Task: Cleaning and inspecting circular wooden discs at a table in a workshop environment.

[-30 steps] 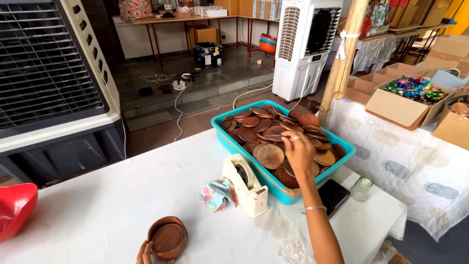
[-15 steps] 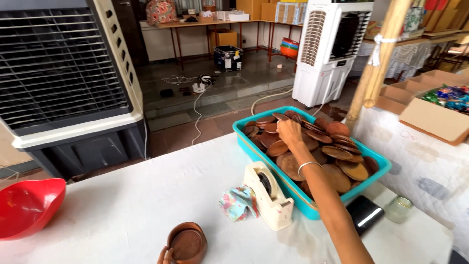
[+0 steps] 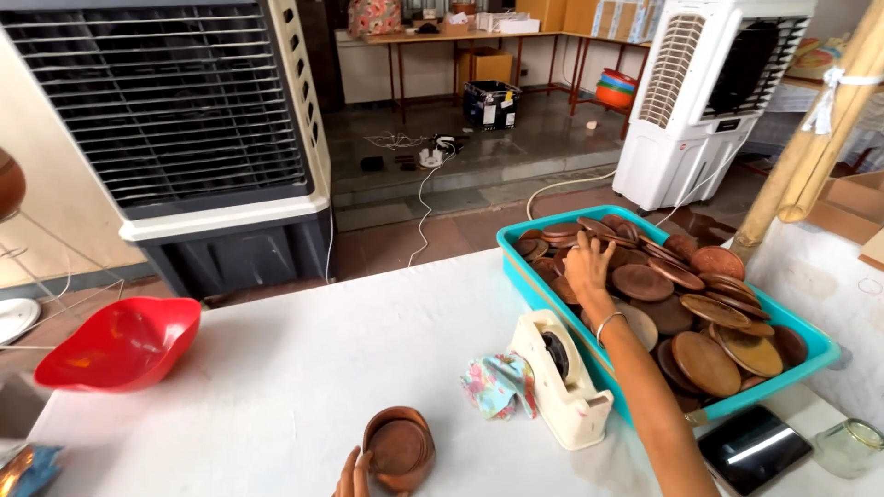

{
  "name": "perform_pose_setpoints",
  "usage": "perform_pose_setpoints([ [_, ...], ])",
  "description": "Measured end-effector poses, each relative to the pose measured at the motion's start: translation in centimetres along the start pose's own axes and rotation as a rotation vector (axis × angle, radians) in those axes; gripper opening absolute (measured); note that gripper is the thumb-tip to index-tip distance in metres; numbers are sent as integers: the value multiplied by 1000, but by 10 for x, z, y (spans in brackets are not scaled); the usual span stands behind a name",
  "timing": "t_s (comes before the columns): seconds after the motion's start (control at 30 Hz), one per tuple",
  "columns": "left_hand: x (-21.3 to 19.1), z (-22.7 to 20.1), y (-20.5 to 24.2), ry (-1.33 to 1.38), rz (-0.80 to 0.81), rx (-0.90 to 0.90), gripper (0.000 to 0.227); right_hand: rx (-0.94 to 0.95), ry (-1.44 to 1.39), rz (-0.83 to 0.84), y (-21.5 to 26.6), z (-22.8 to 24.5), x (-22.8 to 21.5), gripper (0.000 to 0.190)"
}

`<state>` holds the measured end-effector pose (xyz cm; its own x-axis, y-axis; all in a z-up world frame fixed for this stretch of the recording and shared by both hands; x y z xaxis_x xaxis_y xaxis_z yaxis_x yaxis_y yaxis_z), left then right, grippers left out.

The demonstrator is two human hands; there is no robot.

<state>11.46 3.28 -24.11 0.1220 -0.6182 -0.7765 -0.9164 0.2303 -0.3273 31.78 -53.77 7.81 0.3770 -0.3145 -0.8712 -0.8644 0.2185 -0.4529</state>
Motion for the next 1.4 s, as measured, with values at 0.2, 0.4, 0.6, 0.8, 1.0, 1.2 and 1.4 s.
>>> perform_pose_setpoints([
  [0.2, -127, -145, -5, -6, 44, -18, 96, -329, -141, -348, 69, 53, -134, 13],
  [0.4, -175, -195, 7, 64, 91, -39, 83, -504, -1232, 289, 185, 143, -176, 15],
  [0.6, -177, -198, 18, 55, 65, -15, 86, -323, -1709, 1018, 287, 213, -112, 24],
  [0.8, -183, -203, 19, 89, 29, 46, 93, -31, -1902, 971, 299, 222, -75, 24],
  [1.0, -178, -205, 17, -6, -20, 130, 87, -61, -1870, 886, 300, 217, -73, 24],
  [1.2, -176, -205, 14, 58, 58, 84, 83, -65, -1798, 822, 221, 169, -77, 25],
  [1.4, -127, -155, -1, 44, 124, -7, 93, -79, -1675, 479, 62, 92, -35, 25],
])
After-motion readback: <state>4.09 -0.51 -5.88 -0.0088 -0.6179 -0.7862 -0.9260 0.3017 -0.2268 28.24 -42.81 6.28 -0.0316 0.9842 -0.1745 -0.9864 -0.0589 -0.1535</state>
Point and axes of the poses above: each hand's wrist, its own y-axis away from the middle knuckle, its own x-axis out of the palm, z = x × y, the point moved 2 cm from there along -y, towards the middle knuckle, and after that the axes turned 12 degrees about z, right-handed, at the moved point
